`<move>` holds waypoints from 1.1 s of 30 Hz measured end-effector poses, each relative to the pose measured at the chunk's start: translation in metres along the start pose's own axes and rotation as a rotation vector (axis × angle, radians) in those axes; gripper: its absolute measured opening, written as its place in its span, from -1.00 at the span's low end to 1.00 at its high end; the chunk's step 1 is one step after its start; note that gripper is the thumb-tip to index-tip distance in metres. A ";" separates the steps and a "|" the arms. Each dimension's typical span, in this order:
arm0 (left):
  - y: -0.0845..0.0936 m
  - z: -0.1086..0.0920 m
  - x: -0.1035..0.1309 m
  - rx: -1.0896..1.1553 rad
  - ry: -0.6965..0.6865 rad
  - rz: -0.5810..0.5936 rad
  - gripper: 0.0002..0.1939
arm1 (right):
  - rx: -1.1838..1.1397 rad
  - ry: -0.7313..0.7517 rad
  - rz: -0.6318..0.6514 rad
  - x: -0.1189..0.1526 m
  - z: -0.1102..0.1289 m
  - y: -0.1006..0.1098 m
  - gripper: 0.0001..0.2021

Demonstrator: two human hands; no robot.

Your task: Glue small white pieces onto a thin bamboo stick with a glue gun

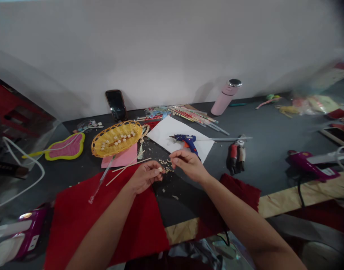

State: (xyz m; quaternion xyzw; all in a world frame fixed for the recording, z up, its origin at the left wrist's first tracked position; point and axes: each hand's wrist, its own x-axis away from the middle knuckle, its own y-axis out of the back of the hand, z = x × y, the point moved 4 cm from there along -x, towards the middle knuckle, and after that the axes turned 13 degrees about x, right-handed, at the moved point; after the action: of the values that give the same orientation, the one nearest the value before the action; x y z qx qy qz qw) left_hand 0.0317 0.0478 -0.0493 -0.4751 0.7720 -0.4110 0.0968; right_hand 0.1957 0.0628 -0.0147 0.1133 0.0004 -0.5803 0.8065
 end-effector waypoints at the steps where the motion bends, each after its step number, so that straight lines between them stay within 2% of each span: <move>1: 0.000 0.000 0.000 0.004 0.002 -0.002 -0.83 | 0.080 0.031 0.036 0.002 0.002 -0.005 -0.79; 5: 0.003 0.001 -0.001 0.009 0.023 -0.022 -0.79 | 0.364 0.225 0.084 0.007 0.007 -0.018 -0.79; 10: 0.005 0.003 -0.001 0.017 0.030 -0.025 -0.80 | 0.476 0.350 0.042 0.009 0.008 -0.021 -0.78; 19: 0.007 0.005 -0.002 -0.011 0.028 -0.050 -0.76 | 0.470 0.379 0.043 0.009 0.007 -0.023 -0.86; 33: 0.006 0.005 -0.002 0.005 0.028 -0.071 -0.77 | 0.541 0.404 0.016 0.010 0.009 -0.022 -0.85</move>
State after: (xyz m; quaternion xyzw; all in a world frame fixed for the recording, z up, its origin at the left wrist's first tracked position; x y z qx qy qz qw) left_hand 0.0318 0.0482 -0.0570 -0.4962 0.7549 -0.4227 0.0725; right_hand 0.1767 0.0454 -0.0116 0.4358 0.0054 -0.5189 0.7354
